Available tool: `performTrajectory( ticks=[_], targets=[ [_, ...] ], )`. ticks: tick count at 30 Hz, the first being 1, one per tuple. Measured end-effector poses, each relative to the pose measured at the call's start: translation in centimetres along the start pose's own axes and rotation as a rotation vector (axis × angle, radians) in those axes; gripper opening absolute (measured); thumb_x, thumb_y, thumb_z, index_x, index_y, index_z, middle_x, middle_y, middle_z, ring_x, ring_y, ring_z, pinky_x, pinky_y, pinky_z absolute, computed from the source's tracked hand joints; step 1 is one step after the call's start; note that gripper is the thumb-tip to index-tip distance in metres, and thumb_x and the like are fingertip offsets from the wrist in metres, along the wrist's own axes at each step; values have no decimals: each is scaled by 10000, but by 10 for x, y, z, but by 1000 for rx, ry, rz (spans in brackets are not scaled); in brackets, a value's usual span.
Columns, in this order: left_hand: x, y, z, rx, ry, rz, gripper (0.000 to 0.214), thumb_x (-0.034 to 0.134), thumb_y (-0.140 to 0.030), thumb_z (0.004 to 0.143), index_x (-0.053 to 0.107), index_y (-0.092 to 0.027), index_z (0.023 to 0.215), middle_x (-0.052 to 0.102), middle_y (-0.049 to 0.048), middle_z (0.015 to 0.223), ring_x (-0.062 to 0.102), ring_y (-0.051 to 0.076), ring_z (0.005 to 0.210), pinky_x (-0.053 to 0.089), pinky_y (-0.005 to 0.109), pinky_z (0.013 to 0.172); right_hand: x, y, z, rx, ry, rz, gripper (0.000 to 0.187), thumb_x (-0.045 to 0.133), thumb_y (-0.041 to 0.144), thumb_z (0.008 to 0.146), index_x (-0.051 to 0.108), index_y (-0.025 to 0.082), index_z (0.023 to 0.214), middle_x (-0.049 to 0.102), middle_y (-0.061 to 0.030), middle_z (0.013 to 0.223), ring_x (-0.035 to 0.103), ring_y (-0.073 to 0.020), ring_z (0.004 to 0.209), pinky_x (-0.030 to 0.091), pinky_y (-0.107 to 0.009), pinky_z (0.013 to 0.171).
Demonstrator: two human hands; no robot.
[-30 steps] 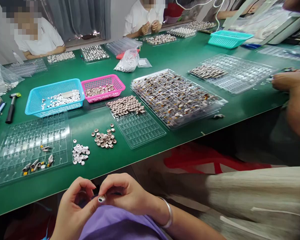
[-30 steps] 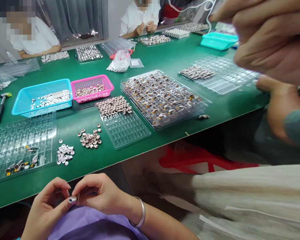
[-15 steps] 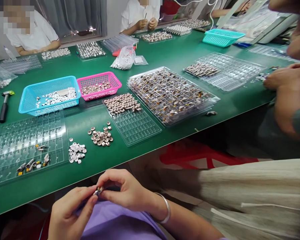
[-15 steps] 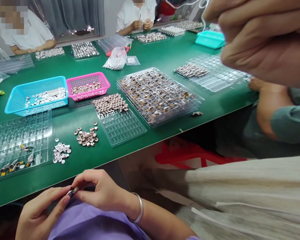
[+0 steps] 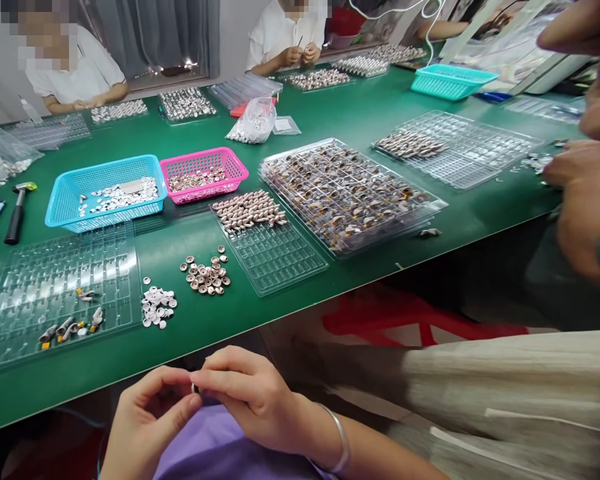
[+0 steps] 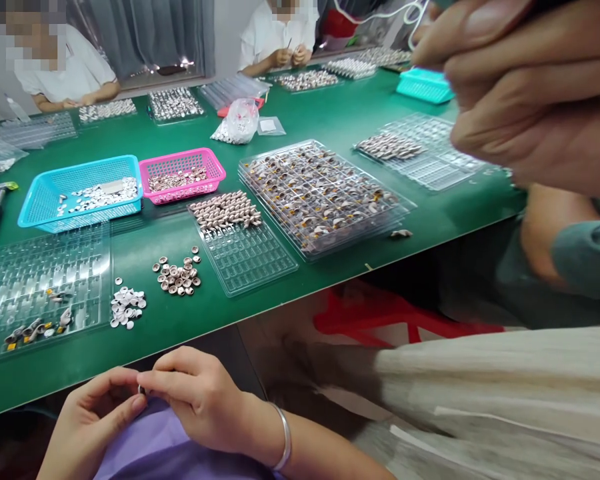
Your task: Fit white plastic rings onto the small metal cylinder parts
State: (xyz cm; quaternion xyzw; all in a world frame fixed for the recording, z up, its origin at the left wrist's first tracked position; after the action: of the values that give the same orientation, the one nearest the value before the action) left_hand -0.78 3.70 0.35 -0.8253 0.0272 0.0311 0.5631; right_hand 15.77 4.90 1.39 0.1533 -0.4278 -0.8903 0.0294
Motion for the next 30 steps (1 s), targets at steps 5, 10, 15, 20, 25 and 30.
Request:
performTrajectory(
  ticks=[5,10,15,20,25,30],
  targets=[
    [-2,-4,0,60,41,79,197,847,-352,650,784,-206,767,775,29,760,716,161,690,578,176,660,-3,3,1,-43,-51,-15,229,537,75,946,634,162,1135,719,-73,869,686,-142,814,601,-230,769],
    [-2,-7,1,166,100,175,130,810,-302,709,810,-249,827,802,32,825,764,198,729,611,189,673,-1,1,1,-5,-37,42,169,530,100,960,665,159,1043,672,-75,899,673,-112,755,591,-181,693],
    [-2,-20,1,358,65,210,156,806,-222,700,814,-308,831,801,3,808,766,178,689,594,145,647,-1,0,0,15,-62,67,163,546,105,959,677,164,1035,662,-63,896,674,-108,777,599,-171,722],
    [1,-33,-3,475,63,234,176,772,-209,742,811,-323,870,802,7,842,768,169,712,589,140,678,-3,3,1,-14,-77,39,168,558,105,956,671,166,1064,670,-75,918,686,-121,814,610,-190,757],
    [0,-30,-5,458,35,219,205,791,-208,726,806,-340,883,803,-7,835,766,165,687,593,140,648,-4,7,-1,-61,-83,7,202,529,80,960,663,157,1091,669,-89,933,688,-128,825,612,-204,757],
    [0,-27,-5,503,24,233,212,788,-214,740,801,-352,901,803,-20,854,766,153,717,592,133,674,-3,8,-4,-88,-115,-30,204,535,84,956,664,148,1100,674,-94,928,679,-133,813,613,-216,739]
  ],
)
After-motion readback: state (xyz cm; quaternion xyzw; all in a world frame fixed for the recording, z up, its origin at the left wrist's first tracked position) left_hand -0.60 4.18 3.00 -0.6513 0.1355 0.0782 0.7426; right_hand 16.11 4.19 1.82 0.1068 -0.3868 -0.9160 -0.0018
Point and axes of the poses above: each hand's wrist, its own z-axis towards the middle knuckle, its own x-axis out of the palm, y = z × x, the point moved 5 cm from there along z, towards the middle knuckle
